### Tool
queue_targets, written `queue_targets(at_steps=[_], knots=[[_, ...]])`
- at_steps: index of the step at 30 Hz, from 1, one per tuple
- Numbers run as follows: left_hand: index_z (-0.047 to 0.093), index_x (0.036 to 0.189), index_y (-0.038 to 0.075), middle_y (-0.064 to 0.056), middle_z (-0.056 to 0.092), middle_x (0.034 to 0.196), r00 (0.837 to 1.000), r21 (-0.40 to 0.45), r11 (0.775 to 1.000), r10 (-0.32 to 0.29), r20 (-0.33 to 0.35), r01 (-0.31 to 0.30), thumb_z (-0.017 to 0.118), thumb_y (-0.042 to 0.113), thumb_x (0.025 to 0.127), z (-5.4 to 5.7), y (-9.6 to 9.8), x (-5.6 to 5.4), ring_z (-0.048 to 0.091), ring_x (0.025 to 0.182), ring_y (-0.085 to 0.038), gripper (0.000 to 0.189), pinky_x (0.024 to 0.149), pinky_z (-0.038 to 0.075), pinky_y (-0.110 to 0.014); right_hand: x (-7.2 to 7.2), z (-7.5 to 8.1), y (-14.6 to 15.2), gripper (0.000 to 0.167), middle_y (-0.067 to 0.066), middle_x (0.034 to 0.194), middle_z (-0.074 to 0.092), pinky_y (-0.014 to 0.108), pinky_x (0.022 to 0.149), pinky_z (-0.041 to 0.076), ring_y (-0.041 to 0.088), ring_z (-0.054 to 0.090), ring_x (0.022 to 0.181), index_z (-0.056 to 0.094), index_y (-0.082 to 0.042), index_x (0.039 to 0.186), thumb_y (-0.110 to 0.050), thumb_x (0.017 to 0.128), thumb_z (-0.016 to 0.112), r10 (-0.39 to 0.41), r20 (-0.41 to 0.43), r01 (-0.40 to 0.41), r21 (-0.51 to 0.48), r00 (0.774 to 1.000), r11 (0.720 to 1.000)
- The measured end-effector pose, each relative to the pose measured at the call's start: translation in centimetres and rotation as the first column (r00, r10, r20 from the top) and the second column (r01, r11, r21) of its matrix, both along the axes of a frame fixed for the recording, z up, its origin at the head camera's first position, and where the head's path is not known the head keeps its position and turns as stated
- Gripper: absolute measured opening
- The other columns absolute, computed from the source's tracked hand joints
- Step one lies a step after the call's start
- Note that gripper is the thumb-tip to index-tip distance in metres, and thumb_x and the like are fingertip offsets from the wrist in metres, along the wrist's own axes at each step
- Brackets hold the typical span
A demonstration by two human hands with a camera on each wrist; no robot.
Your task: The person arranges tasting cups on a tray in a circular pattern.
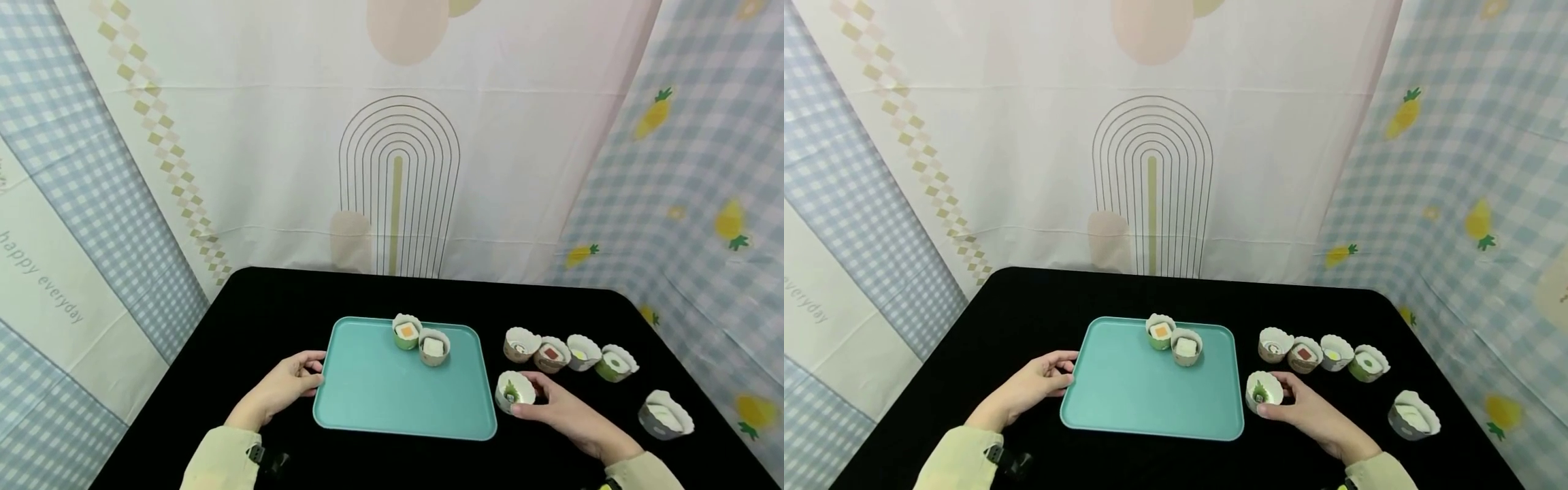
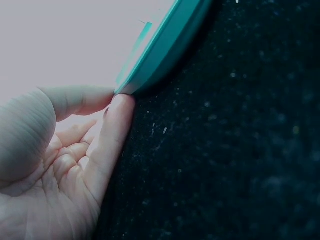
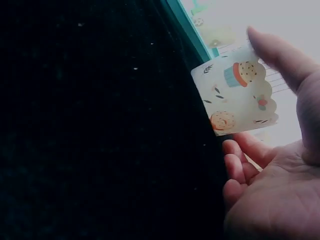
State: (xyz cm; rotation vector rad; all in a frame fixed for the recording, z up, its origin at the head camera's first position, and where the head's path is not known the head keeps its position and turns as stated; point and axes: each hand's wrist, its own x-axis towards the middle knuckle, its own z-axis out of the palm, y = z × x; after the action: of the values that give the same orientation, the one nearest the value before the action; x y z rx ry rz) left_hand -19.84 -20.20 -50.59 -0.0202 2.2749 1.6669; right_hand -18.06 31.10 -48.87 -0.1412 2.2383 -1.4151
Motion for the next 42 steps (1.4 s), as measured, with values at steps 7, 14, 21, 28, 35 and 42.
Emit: queue_targets(at_steps=[7, 14, 21, 28, 35, 42], knots=[[0.055, 0.149, 0.007, -0.012, 0.058, 0.118, 1.000, 0.000, 1.000, -0.011, 0.009, 0.011, 0.066, 0.010, 0.102, 0.2, -0.1, 0.0, 0.062, 0.096, -0.022, 0.049, 0.089, 0.062, -0.039, 0.0, 0.1, 0.0, 0.082, 0.022, 0.145, 0.050, 0.041, 0.097, 0.053, 0.024, 0.057, 0.120, 0.025, 0.004, 0.160, -0.029, 0.100, 0.071, 0.015, 0.036, -0.015, 0.001, 0.999, 1.000], [0.053, 0.151, 0.005, -0.013, 0.057, 0.120, 1.000, 0.006, 1.000, -0.026, 0.007, 0.026, 0.066, 0.011, 0.102, 0.3, -0.1, 0.2, 0.062, 0.096, -0.022, 0.051, 0.090, 0.062, -0.040, 0.0, -0.1, -0.3, 0.082, 0.021, 0.150, 0.047, 0.043, 0.103, 0.049, 0.036, 0.048, 0.137, 0.034, -0.001, 0.159, -0.029, 0.096, 0.077, 0.007, -0.019, -0.006, 0.056, 1.000, 0.998], [0.053, 0.151, 0.005, -0.013, 0.058, 0.120, 1.000, 0.004, 1.000, -0.024, 0.008, 0.024, 0.066, 0.010, 0.102, 0.3, -0.2, 0.1, 0.062, 0.096, -0.022, 0.051, 0.090, 0.062, -0.039, 0.4, 0.1, -0.9, 0.078, 0.023, 0.148, 0.045, 0.045, 0.104, 0.046, 0.038, 0.046, 0.135, 0.044, -0.001, 0.153, -0.025, 0.089, 0.083, 0.013, -0.093, -0.002, 0.122, 0.996, 0.993], [0.055, 0.150, 0.007, -0.012, 0.058, 0.119, 1.000, 0.007, 1.000, -0.023, 0.013, 0.023, 0.066, 0.011, 0.102, 0.1, -0.2, -0.1, 0.062, 0.096, -0.022, 0.049, 0.090, 0.062, -0.039, 0.4, 0.2, -1.1, 0.068, 0.027, 0.143, 0.042, 0.035, 0.090, 0.050, 0.030, 0.050, 0.118, 0.050, 0.001, 0.145, -0.020, 0.089, 0.083, -0.023, -0.066, 0.030, 0.107, 0.998, 0.994], [0.055, 0.149, 0.006, -0.012, 0.058, 0.117, 1.000, 0.004, 1.000, -0.013, 0.008, 0.013, 0.067, 0.010, 0.102, 0.1, -0.1, 0.0, 0.062, 0.094, -0.022, 0.049, 0.089, 0.062, -0.040, 0.4, -0.1, -1.0, 0.069, 0.021, 0.136, 0.056, 0.035, 0.087, 0.053, 0.023, 0.061, 0.108, 0.042, 0.004, 0.149, -0.023, 0.095, 0.076, -0.066, -0.049, 0.070, 0.081, 0.997, 0.994], [0.056, 0.149, 0.006, -0.011, 0.058, 0.117, 1.000, 0.003, 1.000, 0.003, 0.007, -0.003, 0.066, 0.009, 0.102, 0.1, 0.0, 0.2, 0.061, 0.094, -0.023, 0.048, 0.089, 0.062, -0.041, 0.5, 0.6, -1.1, 0.072, 0.020, 0.138, 0.059, 0.040, 0.091, 0.056, 0.024, 0.064, 0.113, 0.038, 0.004, 0.151, -0.029, 0.098, 0.074, -0.154, -0.081, 0.162, 0.109, 0.985, 0.981]])
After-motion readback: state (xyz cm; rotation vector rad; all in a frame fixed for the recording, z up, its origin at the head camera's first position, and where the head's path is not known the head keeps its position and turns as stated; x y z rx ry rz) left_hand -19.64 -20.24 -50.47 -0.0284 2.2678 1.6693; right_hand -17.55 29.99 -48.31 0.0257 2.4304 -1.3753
